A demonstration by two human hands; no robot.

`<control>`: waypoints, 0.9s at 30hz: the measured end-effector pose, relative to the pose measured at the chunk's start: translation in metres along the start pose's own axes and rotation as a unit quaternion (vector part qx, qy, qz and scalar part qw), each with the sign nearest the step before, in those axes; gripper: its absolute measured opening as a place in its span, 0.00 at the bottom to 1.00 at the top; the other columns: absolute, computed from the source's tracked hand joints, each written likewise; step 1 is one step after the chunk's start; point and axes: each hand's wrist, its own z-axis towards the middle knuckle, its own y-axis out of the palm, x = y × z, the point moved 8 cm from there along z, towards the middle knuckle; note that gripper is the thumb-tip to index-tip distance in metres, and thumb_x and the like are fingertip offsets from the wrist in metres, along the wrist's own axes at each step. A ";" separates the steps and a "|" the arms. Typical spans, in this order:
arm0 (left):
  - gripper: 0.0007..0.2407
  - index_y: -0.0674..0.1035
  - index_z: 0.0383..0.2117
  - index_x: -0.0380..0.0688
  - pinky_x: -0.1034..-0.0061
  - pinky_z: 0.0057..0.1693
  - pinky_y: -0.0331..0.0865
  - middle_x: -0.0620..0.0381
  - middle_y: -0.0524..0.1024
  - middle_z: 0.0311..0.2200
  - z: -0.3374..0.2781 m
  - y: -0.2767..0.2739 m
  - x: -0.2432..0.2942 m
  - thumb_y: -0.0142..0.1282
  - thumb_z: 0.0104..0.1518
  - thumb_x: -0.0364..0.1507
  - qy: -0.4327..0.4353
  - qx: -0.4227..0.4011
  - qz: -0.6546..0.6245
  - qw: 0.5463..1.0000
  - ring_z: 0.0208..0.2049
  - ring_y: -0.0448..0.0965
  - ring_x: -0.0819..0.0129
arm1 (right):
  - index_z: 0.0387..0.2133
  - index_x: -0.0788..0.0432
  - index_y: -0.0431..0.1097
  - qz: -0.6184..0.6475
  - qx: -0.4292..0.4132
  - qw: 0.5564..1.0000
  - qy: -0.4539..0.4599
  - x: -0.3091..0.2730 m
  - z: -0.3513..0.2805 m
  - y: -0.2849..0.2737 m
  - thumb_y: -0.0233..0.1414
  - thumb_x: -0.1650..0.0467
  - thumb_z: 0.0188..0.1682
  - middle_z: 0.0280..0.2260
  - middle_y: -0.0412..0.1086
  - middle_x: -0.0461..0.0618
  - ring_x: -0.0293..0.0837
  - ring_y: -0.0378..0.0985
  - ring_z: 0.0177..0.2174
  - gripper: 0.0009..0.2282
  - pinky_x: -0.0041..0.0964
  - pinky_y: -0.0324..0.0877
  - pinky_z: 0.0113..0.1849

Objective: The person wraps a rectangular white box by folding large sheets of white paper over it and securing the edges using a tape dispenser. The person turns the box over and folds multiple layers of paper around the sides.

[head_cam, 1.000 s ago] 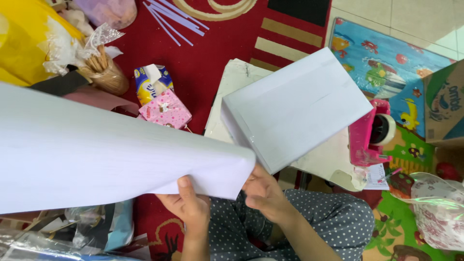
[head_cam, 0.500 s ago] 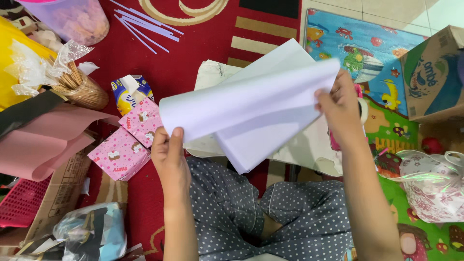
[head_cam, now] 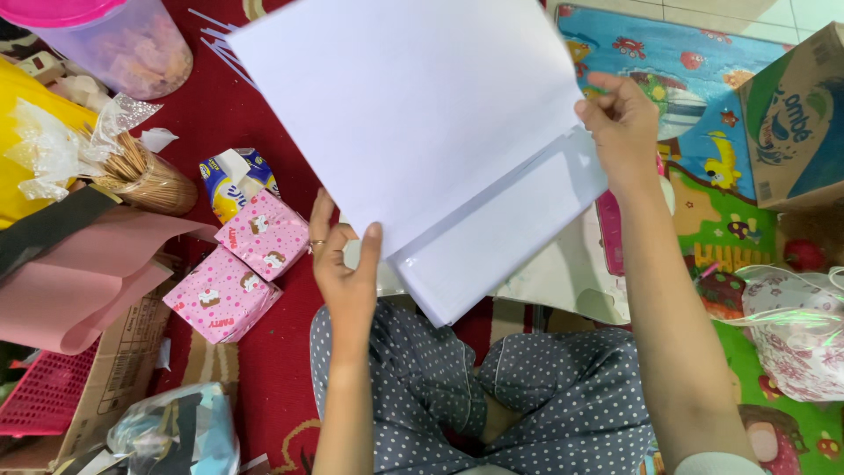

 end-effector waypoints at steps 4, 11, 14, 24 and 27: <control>0.10 0.66 0.18 0.35 0.50 0.62 0.39 0.36 0.51 0.60 -0.017 0.022 -0.012 0.54 0.54 0.23 -0.027 0.012 0.018 0.999 0.63 0.42 0.38 | 0.33 0.50 0.74 -0.149 0.039 0.988 -0.011 0.075 0.013 -0.009 0.59 0.69 0.43 0.24 0.69 0.41 0.37 0.70 0.24 0.06 0.30 0.64 0.29; 0.08 0.68 0.23 0.33 0.54 0.63 0.46 0.33 0.45 0.62 -0.022 0.029 -0.040 0.53 0.54 0.24 -0.139 0.031 -0.016 0.990 0.62 0.47 0.38 | 0.28 0.45 0.73 -0.249 0.072 0.965 0.032 0.085 -0.002 -0.020 0.59 0.67 0.41 0.23 0.70 0.36 0.39 0.73 0.26 0.04 0.33 0.64 0.31; 0.07 0.69 0.23 0.36 0.56 0.62 0.48 0.35 0.46 0.62 -0.012 0.021 -0.050 0.55 0.54 0.25 -0.139 0.015 -0.003 0.990 0.61 0.50 0.41 | 0.28 0.47 0.72 -0.276 0.072 0.958 0.031 0.063 -0.023 -0.022 0.58 0.67 0.42 0.24 0.71 0.37 0.42 0.74 0.27 0.03 0.35 0.64 0.33; 0.09 0.72 0.20 0.31 0.50 0.61 0.48 0.29 0.54 0.58 0.012 0.006 -0.038 0.56 0.52 0.25 -0.140 -0.099 0.006 0.985 0.59 0.54 0.35 | 0.32 0.50 0.72 -0.237 0.071 0.967 0.063 0.066 -0.093 -0.045 0.57 0.71 0.46 0.26 0.68 0.42 0.42 0.70 0.28 0.04 0.34 0.64 0.34; 0.10 0.70 0.20 0.33 0.51 0.59 0.54 0.31 0.57 0.57 0.014 0.000 -0.055 0.55 0.54 0.28 -0.159 -0.091 -0.025 0.983 0.58 0.57 0.38 | 0.32 0.53 0.71 -0.184 0.071 0.979 0.057 0.051 -0.094 -0.034 0.57 0.73 0.45 0.25 0.67 0.43 0.39 0.67 0.26 0.04 0.31 0.63 0.34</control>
